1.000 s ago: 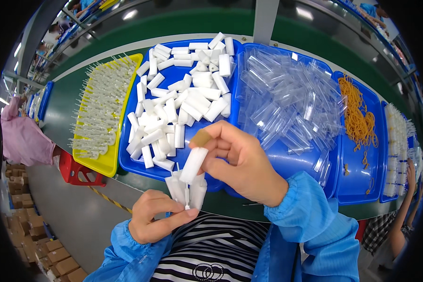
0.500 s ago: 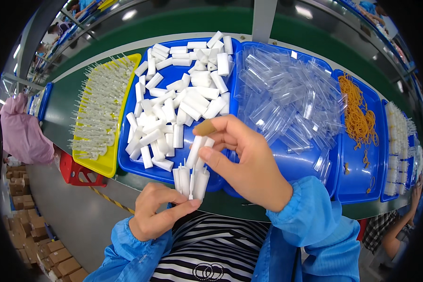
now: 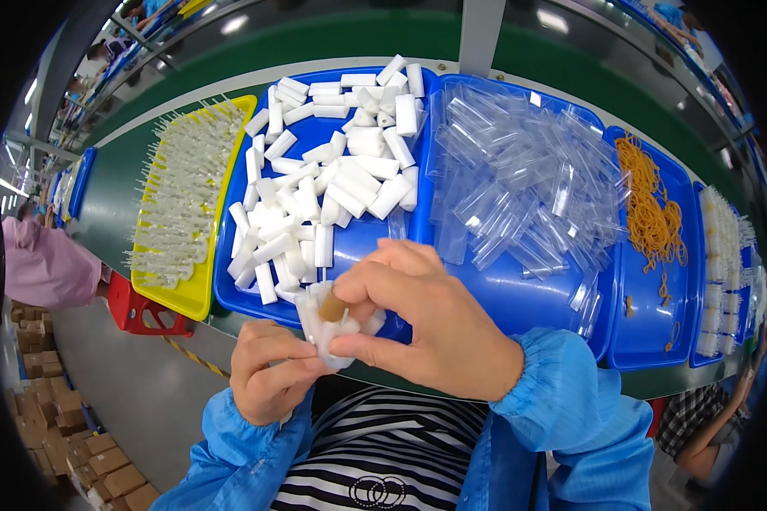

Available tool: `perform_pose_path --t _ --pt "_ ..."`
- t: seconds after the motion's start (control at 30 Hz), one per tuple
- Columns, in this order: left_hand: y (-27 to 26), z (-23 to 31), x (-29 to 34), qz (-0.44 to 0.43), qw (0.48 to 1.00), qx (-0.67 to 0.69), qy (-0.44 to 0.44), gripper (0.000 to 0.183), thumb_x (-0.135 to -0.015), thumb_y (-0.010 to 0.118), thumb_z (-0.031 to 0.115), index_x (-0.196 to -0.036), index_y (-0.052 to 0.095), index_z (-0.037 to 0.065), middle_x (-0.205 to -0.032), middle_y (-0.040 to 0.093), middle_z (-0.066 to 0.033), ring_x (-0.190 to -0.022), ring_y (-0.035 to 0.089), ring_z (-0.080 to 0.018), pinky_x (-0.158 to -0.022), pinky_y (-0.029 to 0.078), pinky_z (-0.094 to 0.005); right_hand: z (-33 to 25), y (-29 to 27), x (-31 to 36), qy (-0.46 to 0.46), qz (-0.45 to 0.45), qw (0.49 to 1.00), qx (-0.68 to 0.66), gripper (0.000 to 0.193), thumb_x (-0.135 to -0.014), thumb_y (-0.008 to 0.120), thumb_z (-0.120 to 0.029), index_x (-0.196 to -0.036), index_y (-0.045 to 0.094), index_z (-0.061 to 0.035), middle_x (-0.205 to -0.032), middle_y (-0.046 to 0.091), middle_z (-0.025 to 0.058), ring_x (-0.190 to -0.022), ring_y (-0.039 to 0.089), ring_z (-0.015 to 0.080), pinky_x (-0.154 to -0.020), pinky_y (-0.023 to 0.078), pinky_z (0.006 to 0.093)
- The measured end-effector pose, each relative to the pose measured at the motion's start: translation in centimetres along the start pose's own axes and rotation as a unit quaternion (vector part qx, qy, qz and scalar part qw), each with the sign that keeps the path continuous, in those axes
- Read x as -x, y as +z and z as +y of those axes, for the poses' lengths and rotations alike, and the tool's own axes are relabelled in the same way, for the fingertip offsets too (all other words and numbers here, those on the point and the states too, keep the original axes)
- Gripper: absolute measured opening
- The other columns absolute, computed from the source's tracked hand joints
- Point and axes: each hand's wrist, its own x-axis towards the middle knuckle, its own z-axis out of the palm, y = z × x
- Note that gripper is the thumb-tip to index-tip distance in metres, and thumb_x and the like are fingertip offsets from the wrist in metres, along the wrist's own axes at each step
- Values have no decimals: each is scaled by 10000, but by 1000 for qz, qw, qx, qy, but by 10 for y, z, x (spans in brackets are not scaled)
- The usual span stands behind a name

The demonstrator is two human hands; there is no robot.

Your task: The person assembles small medical kits by inserting white foam cylinders into clear plastic tubes. They gather a set of these tubes, secure them with a rubber band, and place the bundle into a clear plastic bag. The process is repeated continuously on an assembly line.

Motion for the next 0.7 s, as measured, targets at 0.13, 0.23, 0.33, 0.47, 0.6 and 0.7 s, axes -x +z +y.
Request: perform_pose_path --t 0.13,0.23,0.33,0.47,0.6,0.7 --pt "2 -3 4 27 1000 -3 -7 437 -646 876 93 -1034 675 90 -975 657 -59 -822 636 -231 -665 491 -336 -1 5 5 37 7 998 -58 276 -811 790 -152 -1027 639 -68 -952 623 43 -951 604 206 -947 406 368" --pt "4 6 -3 51 986 32 -155 531 -687 886 81 -1146 620 44 -1112 615 -112 -932 648 -247 -752 538 -358 -2 6 6 72 26 991 -114 272 -812 788 -139 -1030 644 -63 -999 632 55 -989 601 218 -969 420 378" --pt "11 8 -4 54 892 355 -274 480 -827 782 28 -1235 535 -28 -1312 476 -183 -1137 601 -258 -934 544 -384 1 2 9 50 28 991 -117 279 -806 792 -136 -1035 653 -58 -1045 638 76 -1030 591 247 -958 436 382" --pt "14 14 -1 47 845 441 -297 376 -894 676 -28 -1238 523 -23 -1317 479 -196 -1230 536 -272 -1026 487 -427 -5 -3 22 15 35 997 -69 298 -779 829 -124 -1022 670 -58 -1107 644 119 -1094 585 276 -1034 397 429" --pt "26 22 -7 61 807 490 -323 362 -899 704 100 -1199 525 4 -1314 508 -213 -1220 538 -289 -1038 453 -449 -8 -2 36 3 77 995 -60 305 -764 846 -113 -1009 674 -54 -1135 640 132 -1111 587 296 -999 433 418" --pt "36 33 -18 55 782 512 -352 339 -892 694 47 -1189 547 -18 -1335 530 -241 -1211 565 -303 -1048 444 -451 -8 -1 50 -8 104 994 -20 306 -786 823 -143 -1037 664 -66 -1202 612 122 -1126 561 299 -965 428 412"
